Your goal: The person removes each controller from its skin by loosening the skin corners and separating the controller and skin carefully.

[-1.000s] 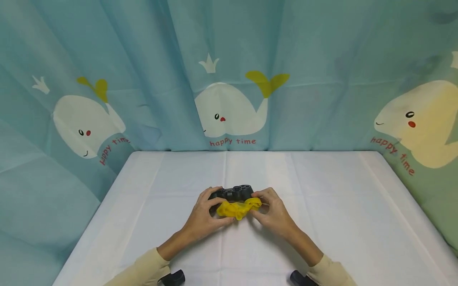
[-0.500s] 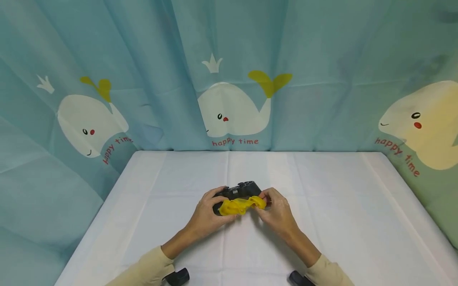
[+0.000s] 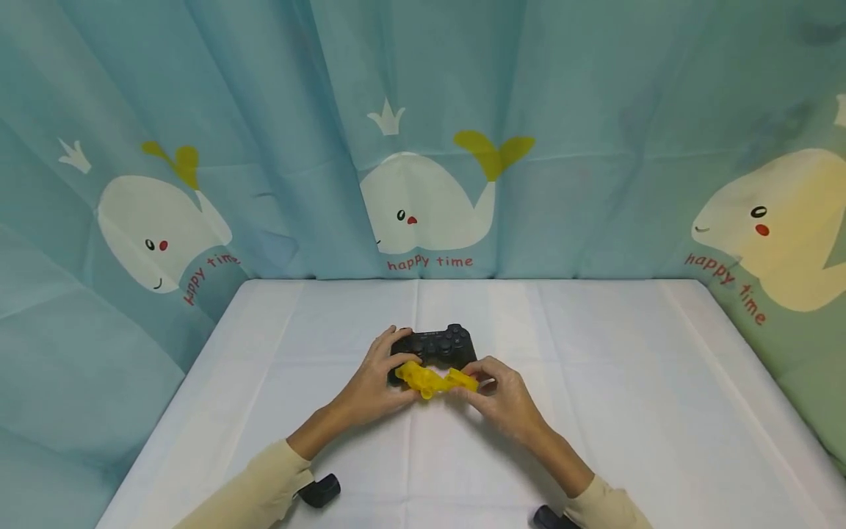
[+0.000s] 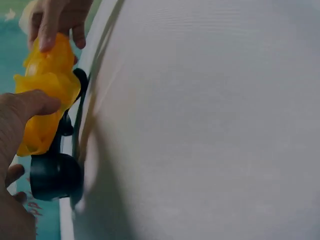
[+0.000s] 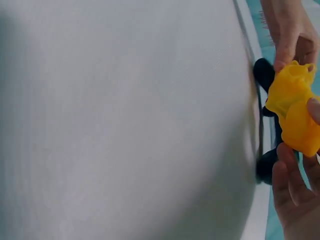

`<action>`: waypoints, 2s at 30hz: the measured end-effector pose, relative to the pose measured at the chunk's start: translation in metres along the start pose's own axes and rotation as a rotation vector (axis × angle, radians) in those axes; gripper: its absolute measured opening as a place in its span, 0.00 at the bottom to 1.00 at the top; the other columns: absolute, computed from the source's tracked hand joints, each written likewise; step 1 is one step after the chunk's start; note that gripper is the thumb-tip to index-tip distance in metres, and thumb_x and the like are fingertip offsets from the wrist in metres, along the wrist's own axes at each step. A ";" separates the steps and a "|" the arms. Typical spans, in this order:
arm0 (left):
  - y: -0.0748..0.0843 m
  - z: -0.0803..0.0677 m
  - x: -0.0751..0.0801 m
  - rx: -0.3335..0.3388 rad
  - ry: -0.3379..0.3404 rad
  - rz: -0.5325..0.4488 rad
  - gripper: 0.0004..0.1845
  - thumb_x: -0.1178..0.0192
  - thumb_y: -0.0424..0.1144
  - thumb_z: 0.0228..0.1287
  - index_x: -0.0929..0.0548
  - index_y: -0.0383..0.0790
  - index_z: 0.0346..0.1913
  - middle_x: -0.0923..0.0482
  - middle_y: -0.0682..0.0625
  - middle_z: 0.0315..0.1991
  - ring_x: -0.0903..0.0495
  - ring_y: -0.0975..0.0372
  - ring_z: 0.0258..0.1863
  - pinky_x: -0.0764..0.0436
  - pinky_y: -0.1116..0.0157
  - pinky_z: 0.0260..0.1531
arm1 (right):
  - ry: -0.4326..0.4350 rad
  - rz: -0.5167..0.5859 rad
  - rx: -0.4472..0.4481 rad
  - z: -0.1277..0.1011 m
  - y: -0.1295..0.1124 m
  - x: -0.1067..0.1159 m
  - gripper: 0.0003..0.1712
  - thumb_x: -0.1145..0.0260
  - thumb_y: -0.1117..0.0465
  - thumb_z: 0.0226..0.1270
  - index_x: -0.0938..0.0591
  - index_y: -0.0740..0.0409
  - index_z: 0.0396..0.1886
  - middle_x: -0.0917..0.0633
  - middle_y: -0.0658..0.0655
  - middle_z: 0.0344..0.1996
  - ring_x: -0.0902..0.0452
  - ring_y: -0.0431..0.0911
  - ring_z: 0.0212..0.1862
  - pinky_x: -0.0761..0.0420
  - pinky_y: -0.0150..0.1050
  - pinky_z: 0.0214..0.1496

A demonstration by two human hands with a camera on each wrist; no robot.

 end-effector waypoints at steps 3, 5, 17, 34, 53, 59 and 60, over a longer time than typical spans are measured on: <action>0.010 -0.004 0.006 -0.060 0.005 -0.020 0.21 0.23 0.40 0.57 0.15 0.41 0.52 0.29 0.46 0.65 0.35 0.51 0.68 0.30 0.48 0.64 | -0.053 0.081 -0.056 0.001 0.000 -0.001 0.11 0.24 0.64 0.63 0.14 0.59 0.44 0.13 0.51 0.40 0.17 0.45 0.38 0.16 0.38 0.40; 0.016 -0.007 0.012 -0.079 0.003 -0.076 0.20 0.22 0.39 0.56 0.15 0.40 0.51 0.24 0.51 0.57 0.28 0.57 0.59 0.24 0.56 0.59 | -0.099 0.150 -0.095 0.000 -0.001 0.000 0.10 0.27 0.64 0.67 0.15 0.61 0.45 0.13 0.55 0.41 0.16 0.48 0.38 0.16 0.37 0.41; 0.018 -0.017 0.020 -0.017 -0.283 -0.557 0.10 0.29 0.30 0.62 0.12 0.37 0.47 0.17 0.52 0.46 0.21 0.60 0.45 0.17 0.61 0.45 | -0.441 0.720 -0.200 -0.020 -0.034 -0.005 0.11 0.45 0.68 0.80 0.18 0.65 0.53 0.13 0.58 0.46 0.18 0.44 0.47 0.20 0.37 0.54; 0.019 -0.031 0.008 -0.011 -0.435 -0.677 0.17 0.27 0.26 0.58 0.15 0.33 0.51 0.20 0.53 0.51 0.22 0.60 0.51 0.21 0.59 0.56 | -0.605 0.788 -0.283 -0.029 -0.046 -0.027 0.14 0.52 0.62 0.81 0.20 0.62 0.49 0.16 0.56 0.42 0.23 0.46 0.45 0.27 0.43 0.59; 0.037 -0.035 0.002 0.211 -0.430 -1.273 0.11 0.46 0.34 0.78 0.19 0.25 0.47 0.16 0.49 0.43 0.18 0.63 0.44 0.19 0.67 0.48 | -0.396 0.606 -0.437 -0.028 -0.025 -0.041 0.18 0.43 0.55 0.81 0.25 0.68 0.52 0.20 0.63 0.50 0.21 0.52 0.49 0.18 0.44 0.54; 0.042 -0.034 -0.002 0.281 -0.467 -1.306 0.07 0.51 0.35 0.69 0.25 0.39 0.44 0.22 0.51 0.38 0.23 0.62 0.40 0.22 0.68 0.44 | -0.329 0.517 -0.388 -0.025 -0.028 -0.034 0.20 0.45 0.54 0.83 0.21 0.70 0.49 0.19 0.63 0.52 0.19 0.50 0.49 0.18 0.42 0.52; 0.041 -0.034 -0.003 0.296 -0.461 -1.269 0.06 0.50 0.36 0.66 0.26 0.39 0.43 0.23 0.50 0.38 0.24 0.62 0.40 0.22 0.68 0.43 | -0.290 0.496 -0.380 -0.024 -0.028 -0.032 0.20 0.45 0.54 0.83 0.21 0.70 0.49 0.19 0.63 0.52 0.19 0.50 0.50 0.18 0.41 0.52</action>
Point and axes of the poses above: each hand's wrist, its own z-axis towards the middle knuckle, its own x-axis out of the back of the hand, y = z × x, the point moved 8 cm from there along z, towards the middle knuckle
